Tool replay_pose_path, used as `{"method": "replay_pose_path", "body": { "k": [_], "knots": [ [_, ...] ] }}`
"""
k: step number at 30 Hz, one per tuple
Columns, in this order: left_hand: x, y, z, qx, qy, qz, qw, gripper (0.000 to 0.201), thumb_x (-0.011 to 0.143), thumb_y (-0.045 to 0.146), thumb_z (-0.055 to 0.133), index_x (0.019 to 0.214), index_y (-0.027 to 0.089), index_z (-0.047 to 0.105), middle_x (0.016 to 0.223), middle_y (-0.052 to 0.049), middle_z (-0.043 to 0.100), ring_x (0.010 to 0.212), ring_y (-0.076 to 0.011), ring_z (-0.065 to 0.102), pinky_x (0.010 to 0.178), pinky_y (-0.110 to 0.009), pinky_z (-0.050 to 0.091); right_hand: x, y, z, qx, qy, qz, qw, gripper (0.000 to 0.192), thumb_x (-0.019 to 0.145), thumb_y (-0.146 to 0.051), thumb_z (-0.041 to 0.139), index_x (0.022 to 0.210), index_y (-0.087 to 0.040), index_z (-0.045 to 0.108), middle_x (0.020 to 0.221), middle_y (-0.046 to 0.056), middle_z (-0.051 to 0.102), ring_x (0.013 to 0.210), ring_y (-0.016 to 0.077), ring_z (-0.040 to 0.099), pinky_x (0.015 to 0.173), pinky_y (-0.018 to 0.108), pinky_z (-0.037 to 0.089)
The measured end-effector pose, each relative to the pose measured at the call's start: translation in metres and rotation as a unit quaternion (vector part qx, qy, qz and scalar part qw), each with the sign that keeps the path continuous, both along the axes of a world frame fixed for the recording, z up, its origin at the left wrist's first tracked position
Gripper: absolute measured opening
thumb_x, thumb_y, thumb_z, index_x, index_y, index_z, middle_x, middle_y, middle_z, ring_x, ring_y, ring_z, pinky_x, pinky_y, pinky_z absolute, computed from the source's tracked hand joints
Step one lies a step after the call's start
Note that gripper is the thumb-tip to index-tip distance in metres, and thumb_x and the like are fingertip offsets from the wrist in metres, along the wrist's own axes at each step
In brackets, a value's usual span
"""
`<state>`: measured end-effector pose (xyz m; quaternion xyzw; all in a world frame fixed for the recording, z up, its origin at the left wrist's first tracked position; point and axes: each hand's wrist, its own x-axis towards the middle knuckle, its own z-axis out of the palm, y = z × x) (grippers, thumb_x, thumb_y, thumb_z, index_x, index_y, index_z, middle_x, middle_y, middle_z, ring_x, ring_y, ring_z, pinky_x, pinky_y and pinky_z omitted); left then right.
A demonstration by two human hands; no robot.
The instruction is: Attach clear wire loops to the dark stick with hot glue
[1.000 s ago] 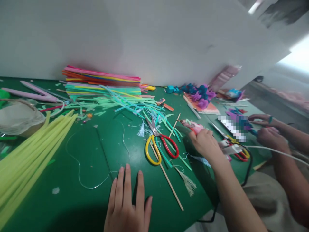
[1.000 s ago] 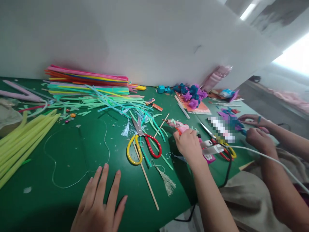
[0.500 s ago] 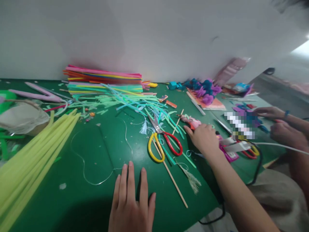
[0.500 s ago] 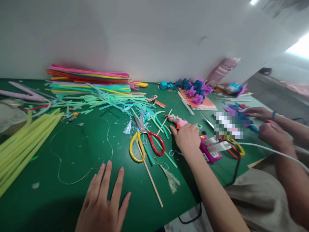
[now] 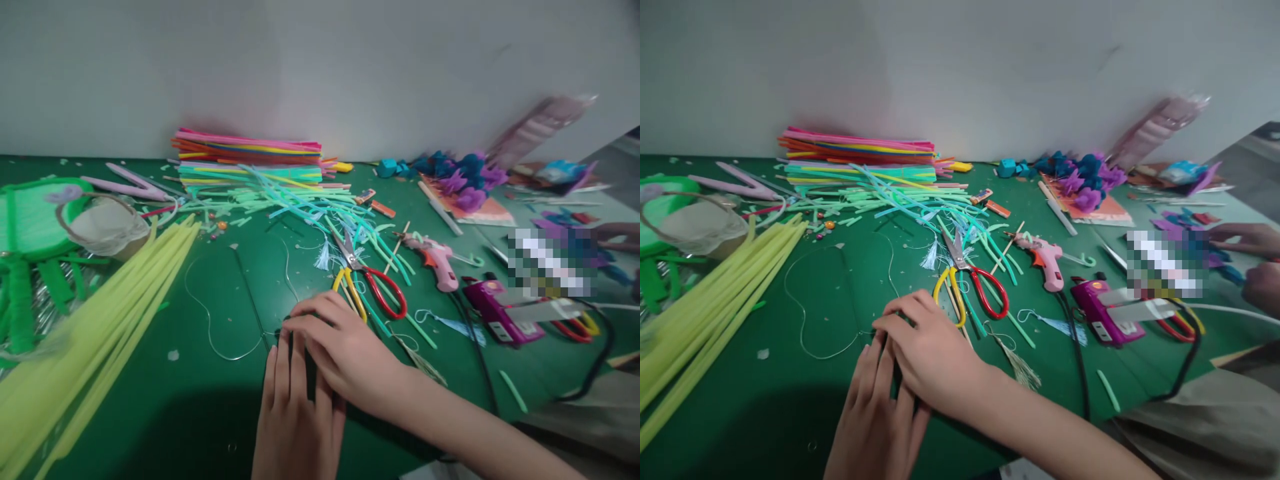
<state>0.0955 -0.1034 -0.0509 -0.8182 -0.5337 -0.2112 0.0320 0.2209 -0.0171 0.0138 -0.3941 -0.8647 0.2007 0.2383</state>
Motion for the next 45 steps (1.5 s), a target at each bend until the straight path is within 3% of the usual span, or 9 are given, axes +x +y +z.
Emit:
{"method": "replay_pose_path", "body": {
  "k": [2, 6, 10, 12, 16, 21, 28, 36, 45],
  "knots": [
    [0.001, 0.001, 0.002, -0.014, -0.002, -0.008, 1.000, 0.046, 0.093, 0.029, 0.053, 0.135, 0.009, 0.052, 0.143, -0.025, 0.049, 0.139, -0.0389, 0.039, 0.103, -0.054, 0.048, 0.001, 0.005, -0.010, 0.020, 0.011, 0.001, 1.000, 0.029, 0.095, -0.010, 0.042, 0.108, -0.014, 0.068, 0.107, 0.011, 0.067, 0.100, 0.0210, 0.055, 0.090, 0.040, 0.054],
    [0.009, 0.003, 0.005, -0.038, -0.040, 0.036, 0.998, 0.042, 0.094, 0.028, 0.053, 0.132, 0.010, 0.055, 0.144, -0.024, 0.049, 0.141, -0.0376, 0.038, 0.105, -0.055, 0.046, 0.005, 0.012, -0.023, 0.015, 0.045, 0.007, 0.999, 0.028, 0.094, -0.009, 0.045, 0.110, -0.017, 0.067, 0.106, 0.009, 0.070, 0.102, 0.0200, 0.057, 0.090, 0.041, 0.054],
    [0.000, 0.003, 0.013, 0.023, -0.027, 0.005, 0.999, 0.039, 0.090, 0.022, 0.059, 0.126, 0.007, 0.059, 0.141, -0.025, 0.051, 0.138, -0.0377, 0.043, 0.104, -0.051, 0.047, 0.008, 0.013, -0.029, 0.003, 0.051, 0.023, 0.998, 0.026, 0.092, -0.008, 0.048, 0.109, -0.017, 0.067, 0.104, 0.008, 0.071, 0.100, 0.0189, 0.059, 0.089, 0.039, 0.054],
    [-0.020, 0.006, 0.022, 0.066, -0.015, -0.035, 0.997, 0.036, 0.088, 0.023, 0.062, 0.122, 0.010, 0.062, 0.133, -0.021, 0.058, 0.134, -0.0377, 0.047, 0.102, -0.051, 0.048, 0.009, 0.013, -0.030, 0.005, 0.039, 0.033, 0.999, 0.027, 0.092, -0.009, 0.049, 0.110, -0.016, 0.067, 0.106, 0.009, 0.070, 0.101, 0.0196, 0.058, 0.090, 0.039, 0.053],
    [-0.079, 0.022, 0.039, 0.043, 0.022, -0.071, 0.996, 0.031, 0.091, 0.022, 0.059, 0.121, 0.016, 0.062, 0.118, -0.012, 0.067, 0.122, -0.0314, 0.057, 0.099, -0.049, 0.049, 0.007, 0.012, -0.030, 0.015, 0.007, 0.038, 0.999, 0.023, 0.094, -0.015, 0.051, 0.109, -0.016, 0.067, 0.106, 0.011, 0.067, 0.099, 0.0210, 0.056, 0.088, 0.039, 0.050],
    [-0.125, 0.050, 0.036, -0.039, 0.015, -0.072, 0.997, 0.024, 0.096, 0.032, 0.050, 0.111, 0.021, 0.065, 0.109, -0.009, 0.067, 0.109, -0.0280, 0.061, 0.095, -0.050, 0.049, -0.003, 0.014, -0.028, 0.021, -0.025, 0.032, 0.999, 0.021, 0.096, -0.027, 0.053, 0.104, -0.016, 0.069, 0.100, 0.010, 0.065, 0.094, 0.0215, 0.052, 0.085, 0.039, 0.046],
    [-0.125, 0.063, 0.026, -0.055, -0.020, -0.123, 0.991, 0.020, 0.097, 0.029, 0.050, 0.106, 0.020, 0.065, 0.101, -0.007, 0.068, 0.099, -0.0276, 0.060, 0.087, -0.047, 0.048, -0.008, 0.025, -0.027, 0.007, -0.051, 0.065, 0.997, 0.018, 0.097, -0.018, 0.048, 0.095, -0.013, 0.065, 0.100, 0.011, 0.066, 0.094, 0.0219, 0.051, 0.084, 0.039, 0.044],
    [-0.122, 0.063, 0.024, -0.070, -0.058, -0.105, 0.990, 0.012, 0.091, 0.014, 0.060, 0.102, 0.019, 0.061, 0.099, -0.006, 0.060, 0.101, -0.0238, 0.055, 0.088, -0.043, 0.045, -0.005, 0.027, -0.031, 0.044, -0.098, 0.091, 0.990, 0.013, 0.092, -0.009, 0.050, 0.097, -0.013, 0.062, 0.102, 0.010, 0.064, 0.092, 0.0217, 0.052, 0.080, 0.037, 0.043],
    [-0.123, 0.063, 0.022, -0.084, -0.089, -0.111, 0.986, 0.009, 0.093, 0.021, 0.059, 0.102, 0.019, 0.061, 0.100, -0.006, 0.059, 0.102, -0.0238, 0.053, 0.088, -0.042, 0.044, -0.004, 0.026, -0.035, 0.070, -0.082, 0.095, 0.990, 0.015, 0.097, -0.015, 0.051, 0.104, -0.014, 0.064, 0.096, 0.007, 0.067, 0.093, 0.0209, 0.053, 0.075, 0.035, 0.039]
  ]
}}
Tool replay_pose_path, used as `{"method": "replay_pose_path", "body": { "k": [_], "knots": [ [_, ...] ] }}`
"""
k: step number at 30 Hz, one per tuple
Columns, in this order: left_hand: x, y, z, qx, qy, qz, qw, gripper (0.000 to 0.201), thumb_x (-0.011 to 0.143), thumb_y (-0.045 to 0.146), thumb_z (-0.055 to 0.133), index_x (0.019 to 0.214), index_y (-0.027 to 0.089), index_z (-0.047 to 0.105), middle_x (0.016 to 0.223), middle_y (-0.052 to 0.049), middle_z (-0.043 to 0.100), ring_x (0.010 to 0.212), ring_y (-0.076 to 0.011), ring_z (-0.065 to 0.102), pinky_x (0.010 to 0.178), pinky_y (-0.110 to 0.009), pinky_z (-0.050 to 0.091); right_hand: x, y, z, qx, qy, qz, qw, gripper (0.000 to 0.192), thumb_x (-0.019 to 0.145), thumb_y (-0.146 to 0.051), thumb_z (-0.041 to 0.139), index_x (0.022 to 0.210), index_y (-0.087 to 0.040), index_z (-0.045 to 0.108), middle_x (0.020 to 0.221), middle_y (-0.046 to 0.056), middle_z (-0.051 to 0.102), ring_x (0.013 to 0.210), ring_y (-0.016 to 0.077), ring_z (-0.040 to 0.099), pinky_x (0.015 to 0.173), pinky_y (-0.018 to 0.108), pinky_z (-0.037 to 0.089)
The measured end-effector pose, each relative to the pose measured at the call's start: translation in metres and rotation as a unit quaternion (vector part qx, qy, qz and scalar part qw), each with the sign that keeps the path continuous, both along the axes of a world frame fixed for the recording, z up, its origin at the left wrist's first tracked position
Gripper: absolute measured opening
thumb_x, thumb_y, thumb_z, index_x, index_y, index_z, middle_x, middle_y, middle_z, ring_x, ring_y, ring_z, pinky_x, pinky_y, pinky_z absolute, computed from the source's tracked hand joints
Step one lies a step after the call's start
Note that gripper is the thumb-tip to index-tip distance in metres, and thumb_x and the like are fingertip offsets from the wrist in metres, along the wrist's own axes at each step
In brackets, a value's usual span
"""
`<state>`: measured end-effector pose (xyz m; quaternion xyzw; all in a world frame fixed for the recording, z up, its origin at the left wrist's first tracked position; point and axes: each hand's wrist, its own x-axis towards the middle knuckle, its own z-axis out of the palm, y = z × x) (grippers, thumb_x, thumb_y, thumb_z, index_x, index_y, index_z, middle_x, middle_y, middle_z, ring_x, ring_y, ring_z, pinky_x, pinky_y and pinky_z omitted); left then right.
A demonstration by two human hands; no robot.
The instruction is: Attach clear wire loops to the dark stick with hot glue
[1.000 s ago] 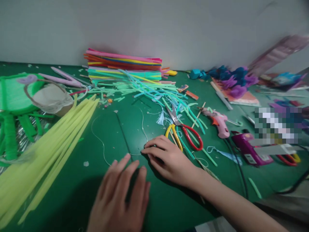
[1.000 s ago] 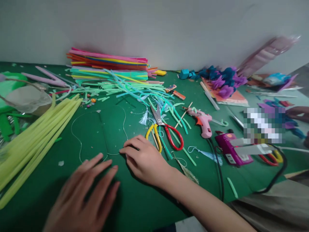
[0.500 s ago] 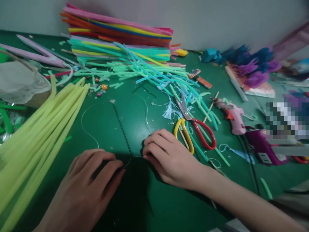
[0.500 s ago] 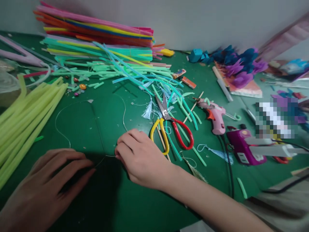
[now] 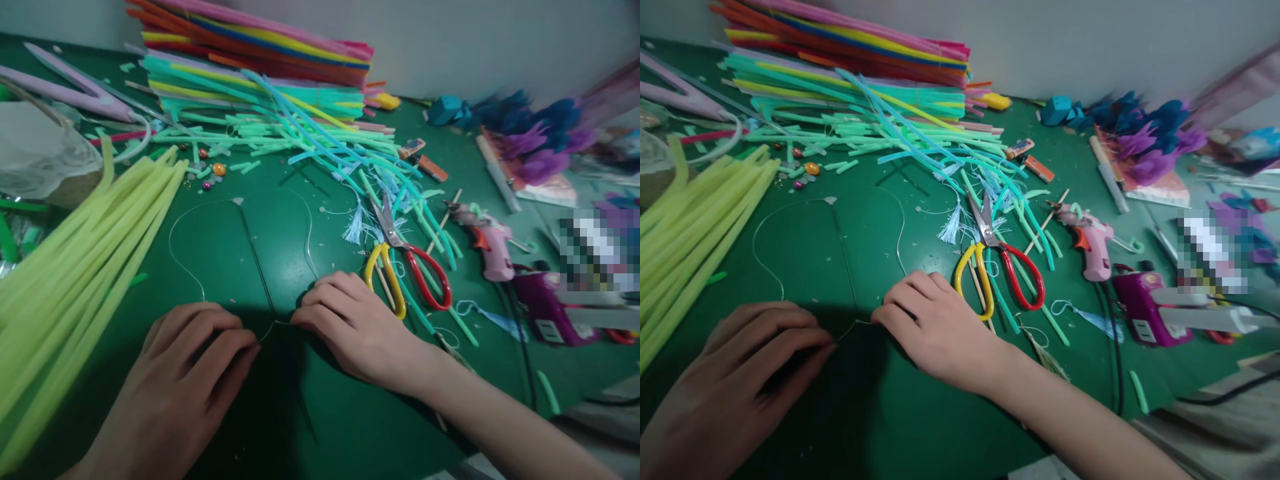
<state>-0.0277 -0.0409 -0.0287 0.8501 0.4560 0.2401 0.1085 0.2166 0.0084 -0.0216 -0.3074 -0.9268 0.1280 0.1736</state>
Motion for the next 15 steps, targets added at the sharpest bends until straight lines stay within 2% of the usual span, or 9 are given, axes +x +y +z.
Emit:
{"method": "replay_pose_path", "body": {
  "k": [9, 15],
  "knots": [
    [-0.0005, 0.0000, 0.0000, 0.009, -0.005, 0.000, 1.000, 0.014, 0.091, 0.017, 0.061, 0.105, 0.020, 0.062, 0.102, -0.006, 0.058, 0.106, -0.0239, 0.051, 0.093, -0.043, 0.042, 0.0025, -0.0032, 0.0014, 0.011, 0.006, 0.013, 1.000, 0.030, 0.087, -0.004, 0.051, 0.110, -0.016, 0.066, 0.094, 0.008, 0.063, 0.088, 0.0214, 0.050, 0.073, 0.035, 0.039],
    [0.0006, 0.0005, 0.0002, 0.016, -0.015, -0.002, 1.000, 0.018, 0.090, 0.015, 0.062, 0.108, 0.020, 0.062, 0.100, -0.005, 0.058, 0.106, -0.0234, 0.052, 0.093, -0.042, 0.042, 0.0025, -0.0041, 0.0011, 0.010, 0.010, 0.016, 1.000, 0.032, 0.085, -0.002, 0.052, 0.109, -0.015, 0.068, 0.095, 0.008, 0.063, 0.090, 0.0218, 0.051, 0.076, 0.036, 0.041]
  ]
}}
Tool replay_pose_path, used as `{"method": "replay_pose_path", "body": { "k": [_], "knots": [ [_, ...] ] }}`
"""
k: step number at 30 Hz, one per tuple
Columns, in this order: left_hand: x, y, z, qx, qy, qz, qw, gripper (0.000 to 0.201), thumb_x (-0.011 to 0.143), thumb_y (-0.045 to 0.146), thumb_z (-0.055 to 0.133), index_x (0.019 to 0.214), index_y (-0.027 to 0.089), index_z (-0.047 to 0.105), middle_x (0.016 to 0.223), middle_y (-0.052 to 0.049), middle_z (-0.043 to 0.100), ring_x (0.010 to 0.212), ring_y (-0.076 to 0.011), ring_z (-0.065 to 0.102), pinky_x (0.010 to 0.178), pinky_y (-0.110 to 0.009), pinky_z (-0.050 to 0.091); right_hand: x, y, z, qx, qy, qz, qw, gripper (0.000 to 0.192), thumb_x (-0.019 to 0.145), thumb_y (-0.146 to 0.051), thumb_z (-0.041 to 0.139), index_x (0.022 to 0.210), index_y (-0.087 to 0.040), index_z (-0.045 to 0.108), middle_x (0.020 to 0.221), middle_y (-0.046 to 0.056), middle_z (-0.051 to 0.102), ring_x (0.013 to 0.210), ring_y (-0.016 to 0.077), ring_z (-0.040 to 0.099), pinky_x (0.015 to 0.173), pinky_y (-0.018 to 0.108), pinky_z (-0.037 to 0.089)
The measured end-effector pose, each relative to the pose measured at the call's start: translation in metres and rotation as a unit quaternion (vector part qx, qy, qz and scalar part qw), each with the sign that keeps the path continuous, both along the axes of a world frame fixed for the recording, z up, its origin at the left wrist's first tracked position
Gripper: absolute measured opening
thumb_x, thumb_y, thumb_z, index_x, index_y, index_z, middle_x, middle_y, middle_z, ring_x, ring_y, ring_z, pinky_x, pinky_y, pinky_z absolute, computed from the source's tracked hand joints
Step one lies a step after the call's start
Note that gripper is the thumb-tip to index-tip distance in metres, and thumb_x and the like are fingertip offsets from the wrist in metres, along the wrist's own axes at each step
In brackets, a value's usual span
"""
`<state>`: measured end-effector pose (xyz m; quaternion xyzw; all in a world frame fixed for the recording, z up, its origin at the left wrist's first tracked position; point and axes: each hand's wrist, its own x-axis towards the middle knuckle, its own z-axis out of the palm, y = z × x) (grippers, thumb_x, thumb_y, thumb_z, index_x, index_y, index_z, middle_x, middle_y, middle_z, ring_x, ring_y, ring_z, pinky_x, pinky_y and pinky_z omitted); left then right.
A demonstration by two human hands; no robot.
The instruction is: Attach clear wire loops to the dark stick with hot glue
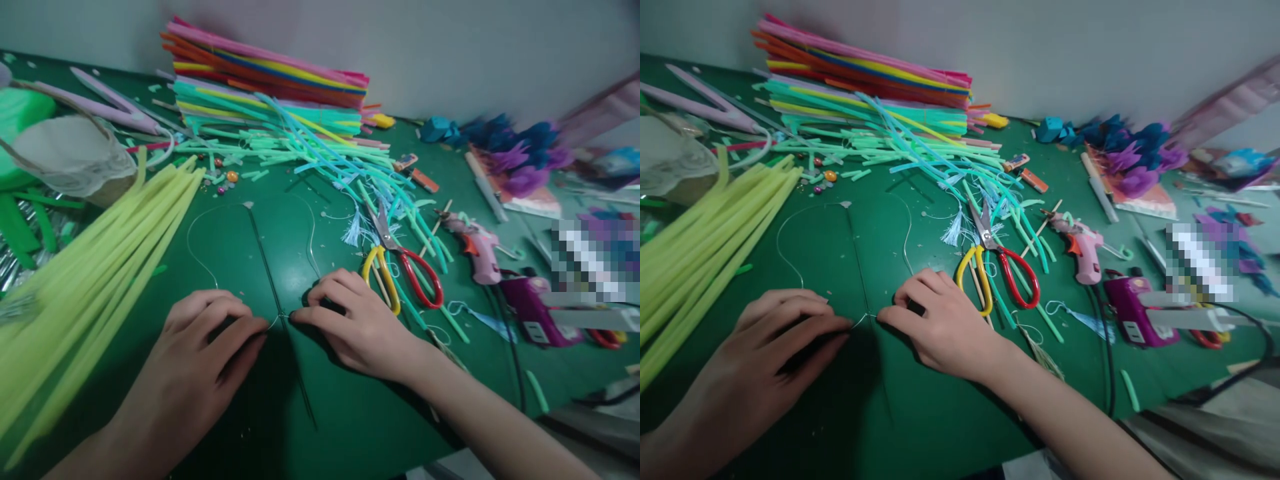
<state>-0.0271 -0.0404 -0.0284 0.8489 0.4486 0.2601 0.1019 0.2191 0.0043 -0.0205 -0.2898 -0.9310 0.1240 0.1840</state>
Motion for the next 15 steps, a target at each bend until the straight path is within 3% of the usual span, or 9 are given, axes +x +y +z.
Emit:
{"method": "replay_pose_path", "body": {
  "k": [15],
  "knots": [
    [-0.0020, 0.0045, -0.0021, -0.005, -0.019, -0.011, 1.000, 0.021, 0.091, 0.018, 0.063, 0.110, 0.024, 0.064, 0.093, -0.001, 0.065, 0.107, -0.0226, 0.053, 0.091, -0.040, 0.043, 0.0032, -0.0016, -0.0010, 0.051, -0.012, -0.025, 0.998, 0.028, 0.089, -0.008, 0.056, 0.109, -0.021, 0.071, 0.099, 0.010, 0.065, 0.094, 0.0229, 0.055, 0.076, 0.037, 0.043]
  ]
}}
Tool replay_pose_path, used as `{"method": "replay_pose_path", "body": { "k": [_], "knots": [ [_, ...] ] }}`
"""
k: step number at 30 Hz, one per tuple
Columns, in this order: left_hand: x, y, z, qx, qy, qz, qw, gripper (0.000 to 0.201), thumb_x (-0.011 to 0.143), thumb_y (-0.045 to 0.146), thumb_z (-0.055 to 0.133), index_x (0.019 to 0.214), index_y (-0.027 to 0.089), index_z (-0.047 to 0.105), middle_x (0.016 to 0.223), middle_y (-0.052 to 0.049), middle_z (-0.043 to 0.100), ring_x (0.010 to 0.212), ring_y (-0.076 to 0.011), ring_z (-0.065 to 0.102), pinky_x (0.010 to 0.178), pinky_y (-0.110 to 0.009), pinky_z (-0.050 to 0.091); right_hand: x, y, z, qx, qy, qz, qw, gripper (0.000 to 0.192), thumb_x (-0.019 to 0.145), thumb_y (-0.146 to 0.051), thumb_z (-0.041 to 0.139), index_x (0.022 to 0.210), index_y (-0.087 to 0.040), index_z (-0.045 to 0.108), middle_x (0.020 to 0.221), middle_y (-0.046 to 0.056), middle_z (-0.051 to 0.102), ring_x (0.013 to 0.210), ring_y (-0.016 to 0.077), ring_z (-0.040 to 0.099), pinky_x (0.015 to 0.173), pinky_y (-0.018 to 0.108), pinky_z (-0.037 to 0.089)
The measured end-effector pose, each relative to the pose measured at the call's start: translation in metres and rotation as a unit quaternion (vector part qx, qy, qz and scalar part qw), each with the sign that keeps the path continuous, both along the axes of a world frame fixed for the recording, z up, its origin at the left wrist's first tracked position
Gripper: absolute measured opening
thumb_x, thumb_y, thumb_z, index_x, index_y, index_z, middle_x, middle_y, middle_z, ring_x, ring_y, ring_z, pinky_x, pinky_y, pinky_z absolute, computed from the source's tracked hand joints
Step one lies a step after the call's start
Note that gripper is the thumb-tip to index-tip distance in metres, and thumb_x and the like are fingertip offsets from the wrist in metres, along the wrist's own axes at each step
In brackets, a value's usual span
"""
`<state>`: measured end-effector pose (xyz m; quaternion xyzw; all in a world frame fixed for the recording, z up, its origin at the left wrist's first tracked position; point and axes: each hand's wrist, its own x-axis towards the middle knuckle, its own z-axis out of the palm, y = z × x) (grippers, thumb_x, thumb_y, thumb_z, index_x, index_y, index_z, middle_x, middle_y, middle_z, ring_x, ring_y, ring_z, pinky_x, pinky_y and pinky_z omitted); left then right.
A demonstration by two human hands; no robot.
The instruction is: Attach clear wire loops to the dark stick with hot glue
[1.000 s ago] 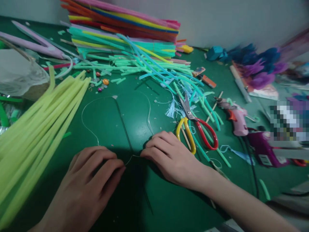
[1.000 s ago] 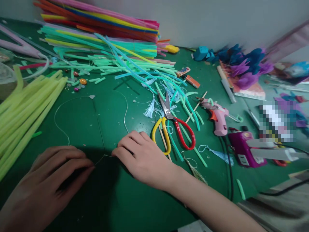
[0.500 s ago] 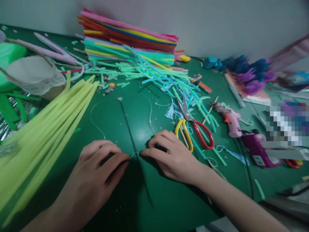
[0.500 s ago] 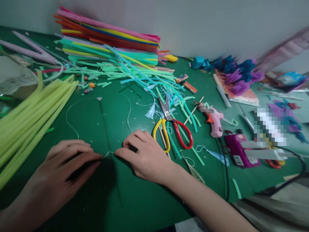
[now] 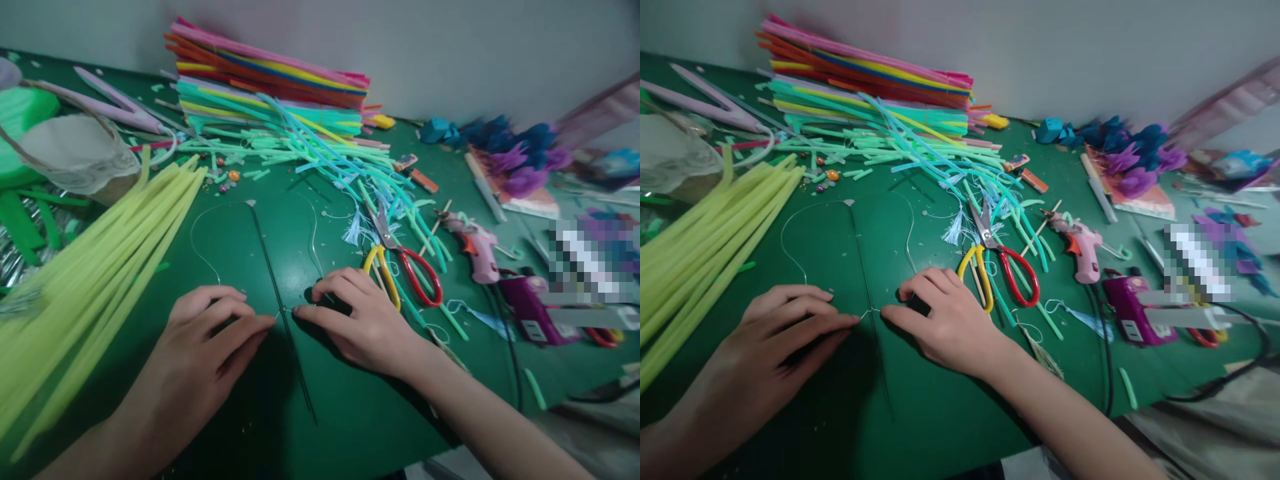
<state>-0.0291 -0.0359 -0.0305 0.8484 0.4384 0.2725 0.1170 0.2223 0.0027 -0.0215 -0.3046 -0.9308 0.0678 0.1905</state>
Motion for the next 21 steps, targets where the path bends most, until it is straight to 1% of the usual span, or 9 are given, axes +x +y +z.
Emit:
{"method": "replay_pose_path", "body": {
  "k": [8, 12, 16, 21],
  "knots": [
    [-0.0003, 0.0008, 0.0034, -0.009, -0.028, 0.003, 1.000, 0.017, 0.092, 0.017, 0.062, 0.107, 0.025, 0.064, 0.091, 0.000, 0.067, 0.107, -0.0202, 0.053, 0.090, -0.036, 0.045, 0.0001, 0.0004, 0.0006, 0.000, 0.017, 0.005, 1.000, 0.025, 0.091, -0.009, 0.057, 0.109, -0.018, 0.071, 0.101, 0.009, 0.068, 0.095, 0.0221, 0.056, 0.078, 0.036, 0.045],
    [0.0005, 0.0021, 0.0019, -0.012, -0.015, -0.006, 1.000, 0.018, 0.091, 0.017, 0.062, 0.107, 0.026, 0.064, 0.090, 0.001, 0.067, 0.108, -0.0211, 0.053, 0.092, -0.038, 0.043, -0.0004, 0.0012, 0.0008, 0.001, 0.025, 0.016, 1.000, 0.026, 0.092, -0.008, 0.054, 0.108, -0.019, 0.071, 0.099, 0.008, 0.069, 0.094, 0.0205, 0.057, 0.078, 0.035, 0.044],
    [0.0010, 0.0002, 0.0020, -0.012, 0.002, -0.003, 1.000, 0.021, 0.090, 0.015, 0.063, 0.109, 0.026, 0.064, 0.094, -0.001, 0.067, 0.111, -0.0230, 0.053, 0.095, -0.042, 0.043, -0.0008, 0.0015, 0.0021, 0.002, 0.021, 0.015, 1.000, 0.027, 0.093, -0.008, 0.052, 0.107, -0.020, 0.071, 0.098, 0.008, 0.069, 0.093, 0.0196, 0.057, 0.077, 0.034, 0.043],
    [0.0009, -0.0011, 0.0046, -0.015, -0.003, 0.000, 1.000, 0.021, 0.090, 0.015, 0.062, 0.109, 0.025, 0.064, 0.092, -0.001, 0.068, 0.110, -0.0229, 0.053, 0.093, -0.041, 0.044, -0.0008, 0.0013, 0.0034, 0.000, 0.018, 0.013, 1.000, 0.026, 0.094, -0.009, 0.051, 0.106, -0.020, 0.071, 0.097, 0.007, 0.068, 0.093, 0.0191, 0.057, 0.076, 0.034, 0.042]
  ]
}}
